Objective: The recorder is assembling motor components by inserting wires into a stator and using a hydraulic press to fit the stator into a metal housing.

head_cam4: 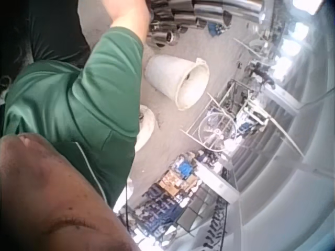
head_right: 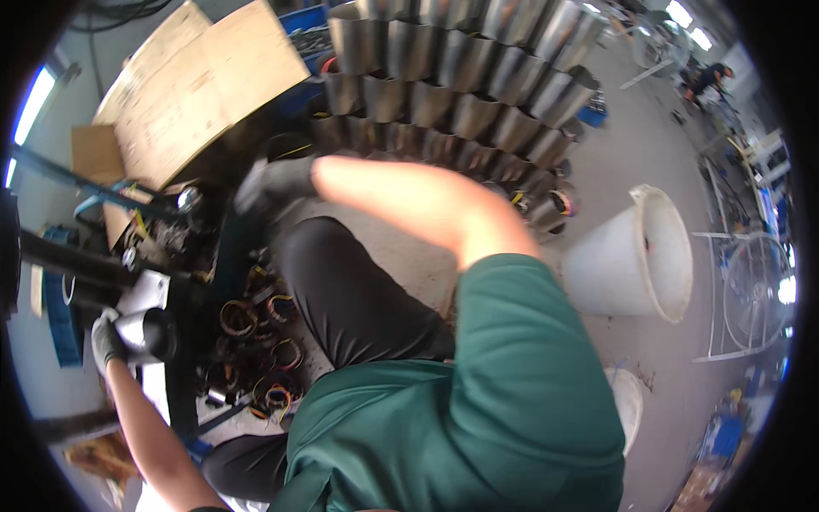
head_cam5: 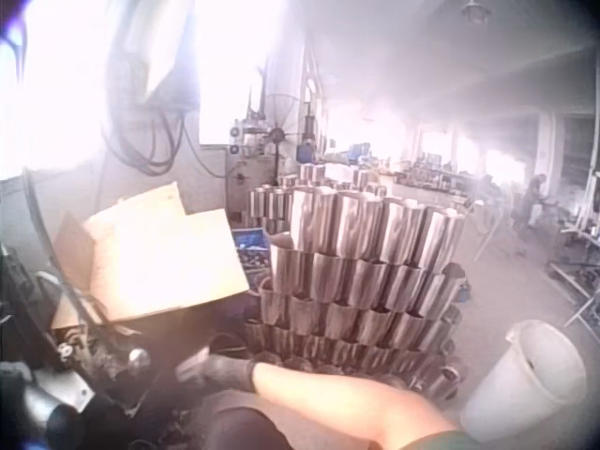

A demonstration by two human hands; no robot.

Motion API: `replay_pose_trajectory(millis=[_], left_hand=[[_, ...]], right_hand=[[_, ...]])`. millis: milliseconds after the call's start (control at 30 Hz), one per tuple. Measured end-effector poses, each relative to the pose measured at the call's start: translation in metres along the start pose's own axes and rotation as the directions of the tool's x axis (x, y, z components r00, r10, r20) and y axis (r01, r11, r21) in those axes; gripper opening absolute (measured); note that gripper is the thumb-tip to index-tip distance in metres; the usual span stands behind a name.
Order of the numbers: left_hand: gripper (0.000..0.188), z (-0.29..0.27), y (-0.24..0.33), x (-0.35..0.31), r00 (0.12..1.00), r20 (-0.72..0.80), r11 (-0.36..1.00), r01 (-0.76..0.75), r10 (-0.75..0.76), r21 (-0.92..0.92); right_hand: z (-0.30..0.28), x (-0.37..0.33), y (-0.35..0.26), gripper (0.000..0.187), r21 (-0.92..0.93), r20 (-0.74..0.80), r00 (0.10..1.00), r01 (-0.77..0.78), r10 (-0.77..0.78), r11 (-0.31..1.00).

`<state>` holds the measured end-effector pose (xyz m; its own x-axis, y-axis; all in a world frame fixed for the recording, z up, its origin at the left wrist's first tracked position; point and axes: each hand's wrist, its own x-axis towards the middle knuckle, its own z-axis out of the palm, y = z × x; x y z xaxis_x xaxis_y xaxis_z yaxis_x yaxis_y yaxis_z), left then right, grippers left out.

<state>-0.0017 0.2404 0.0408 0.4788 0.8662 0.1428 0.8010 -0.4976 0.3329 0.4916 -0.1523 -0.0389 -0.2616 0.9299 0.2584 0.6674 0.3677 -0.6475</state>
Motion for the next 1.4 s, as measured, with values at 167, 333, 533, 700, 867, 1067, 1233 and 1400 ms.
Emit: replay_pose_trajectory(millis=[167, 333, 533, 700, 867, 1067, 1233, 1400], left_hand=[[0.064, -0.027, -0.049, -0.009, 0.973, -0.033, 0.971, 0.227, -0.230, -0.070], [0.067, -0.013, -0.006, -0.004, 0.967, -0.018, 0.938, 0.241, -0.253, -0.250], [0.068, 0.001, -0.005, 0.008, 0.962, 0.002, 0.919, 0.260, -0.272, -0.295], [0.067, -0.031, -0.036, -0.006, 0.950, -0.019, 0.938, 0.303, -0.310, -0.166], [0.064, -0.001, -0.019, 0.007, 0.962, -0.003, 0.926, 0.261, -0.272, -0.274], [0.066, 0.001, -0.027, 0.013, 0.958, 0.006, 0.877, 0.264, -0.285, -0.402], [0.070, -0.011, -0.035, 0.010, 0.952, 0.001, 0.901, 0.291, -0.307, -0.321], [0.070, 0.005, -0.024, 0.014, 0.955, 0.043, 0.885, 0.289, -0.294, -0.366]], right_hand=[[0.054, -0.103, 0.003, 0.021, 0.858, 0.059, 0.708, -0.396, 0.703, 0.327], [0.186, -0.262, 0.092, 0.009, 0.660, 0.177, 0.087, -0.749, 0.980, -0.052], [0.356, -0.387, 0.162, 0.021, -0.298, 0.178, 0.466, -0.814, 0.867, 0.499], [0.336, -0.293, 0.044, 0.023, -0.477, 0.490, 0.504, -0.527, 0.711, 0.703], [0.260, -0.299, -0.046, 0.056, -0.029, -0.117, 0.132, -0.991, 0.984, 0.130], [0.265, -0.336, -0.088, 0.057, 0.345, -0.101, 0.064, -0.934, 0.993, 0.095], [0.306, -0.339, -0.083, 0.063, 0.834, 0.434, -0.241, -0.258, 0.868, -0.488], [0.335, -0.370, -0.021, 0.038, 0.815, 0.511, -0.092, 0.368, 0.855, -0.448]])
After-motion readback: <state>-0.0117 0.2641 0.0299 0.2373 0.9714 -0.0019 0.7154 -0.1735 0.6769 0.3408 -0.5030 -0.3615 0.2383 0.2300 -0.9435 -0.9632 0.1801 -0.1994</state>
